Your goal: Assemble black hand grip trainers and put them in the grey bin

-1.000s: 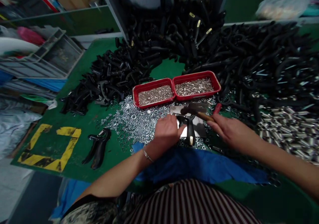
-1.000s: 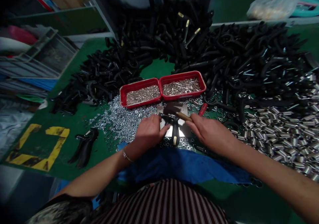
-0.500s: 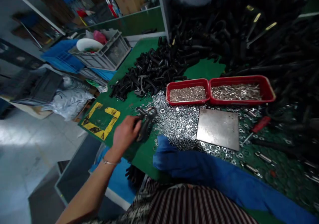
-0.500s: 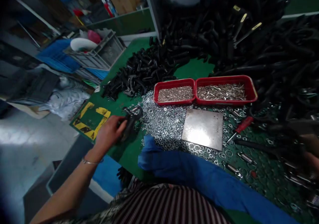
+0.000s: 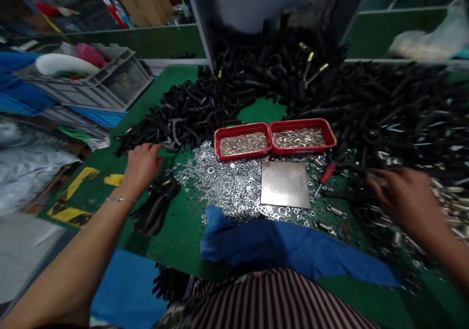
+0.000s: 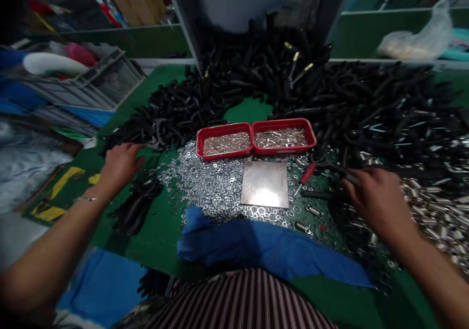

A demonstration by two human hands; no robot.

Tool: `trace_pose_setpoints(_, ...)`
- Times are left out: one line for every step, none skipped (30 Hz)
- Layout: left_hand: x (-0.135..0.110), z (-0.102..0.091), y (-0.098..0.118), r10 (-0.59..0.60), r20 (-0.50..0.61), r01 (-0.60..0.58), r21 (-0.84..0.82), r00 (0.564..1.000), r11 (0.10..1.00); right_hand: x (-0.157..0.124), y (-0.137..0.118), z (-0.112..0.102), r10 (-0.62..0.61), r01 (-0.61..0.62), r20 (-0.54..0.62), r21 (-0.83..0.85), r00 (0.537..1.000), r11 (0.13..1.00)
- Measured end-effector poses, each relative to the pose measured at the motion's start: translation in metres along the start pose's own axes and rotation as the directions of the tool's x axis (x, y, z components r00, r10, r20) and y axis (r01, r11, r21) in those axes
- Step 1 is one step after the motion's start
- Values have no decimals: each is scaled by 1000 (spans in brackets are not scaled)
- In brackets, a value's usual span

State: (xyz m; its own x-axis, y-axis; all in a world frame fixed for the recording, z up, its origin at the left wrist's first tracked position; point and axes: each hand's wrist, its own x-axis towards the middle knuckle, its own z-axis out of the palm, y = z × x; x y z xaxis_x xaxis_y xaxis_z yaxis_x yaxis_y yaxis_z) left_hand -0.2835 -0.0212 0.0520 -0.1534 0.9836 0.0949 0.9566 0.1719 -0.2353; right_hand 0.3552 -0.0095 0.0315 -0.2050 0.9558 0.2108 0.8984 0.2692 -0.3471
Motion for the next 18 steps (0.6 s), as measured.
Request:
trace_pose_setpoints(16, 5, 6, 60, 6, -60, 31, 998, 998, 8, -3, 12, -80, 84, 66, -53, 995, 995)
trace_pose_setpoints(29, 10, 12, 105, 28, -106, 54, 994, 993, 18, -7, 25, -124, 130, 108, -54, 986, 990)
trace_pose_setpoints(39, 16, 16, 132, 58, -136, 69, 990, 988, 28, -12, 38, -145, 152, 131, -41, 981, 988)
trace_pose_setpoints(47, 21, 18, 147, 89, -154, 77, 985, 985, 38, -18, 49, -149, 157, 151, -42, 977, 987)
trace_pose_setpoints(51, 26, 18, 158, 110, -167, 81, 981, 983, 48, -25, 59, -130, 139, 150, -56, 980, 989)
trace_pose_setpoints(53, 30, 16, 171, 112, -180, 77, 979, 981, 57, -31, 66, -98, 111, 150, -84, 984, 990)
trace_pose_setpoints(53, 32, 13, 194, 101, -200, 57, 976, 978, 64, -36, 72, -59, 79, 153, -128, 987, 989)
trace_pose_setpoints(52, 34, 8, 217, 80, -218, 5, 973, 976, 71, -40, 76, -21, 50, 159, -178, 987, 983)
trace_pose_setpoints(51, 34, 4, 234, 55, -231, -67, 971, 971, 76, -42, 80, 7, 32, 171, -225, 985, 974)
trace_pose_setpoints(49, 34, 0, 240, 34, -233, -139, 970, 962, 80, -44, 82, 22, 27, 185, -260, 982, 965)
trace_pose_setpoints(48, 32, -3, 219, -4, -215, -211, 976, 954, 83, -43, 84, 25, 31, 198, -276, 980, 961)
trace_pose_setpoints(48, 29, -4, 157, -74, -171, -283, 985, 944, 85, -42, 86, 21, 33, 196, -268, 980, 963)
trace_pose_setpoints(48, 26, -5, 54, -173, -115, -365, 983, 924, 87, -41, 87, 22, 20, 170, -238, 985, 971)
trace_pose_setpoints(50, 21, -4, -87, -288, -59, -463, 953, 884, 87, -39, 88, 36, -12, 124, -190, 992, 982)
trace_pose_setpoints(51, 15, -1, -250, -385, -21, -578, 889, 816, 87, -39, 88, 64, -55, 65, -126, 996, 990)
trace_pose_setpoints(53, 8, 2, -410, -440, -24, -704, 799, 710, 86, -38, 88, 97, -97, 2, -48, 995, 994)
trace_pose_setpoints(55, -1, 7, -536, -448, -69, -809, 715, 584, 84, -39, 87, 132, -130, -57, 38, 990, 991)
trace_pose_setpoints(56, -11, 14, -613, -434, -143, -874, 660, 464, 81, -42, 87, 163, -150, -100, 129, 982, 980)
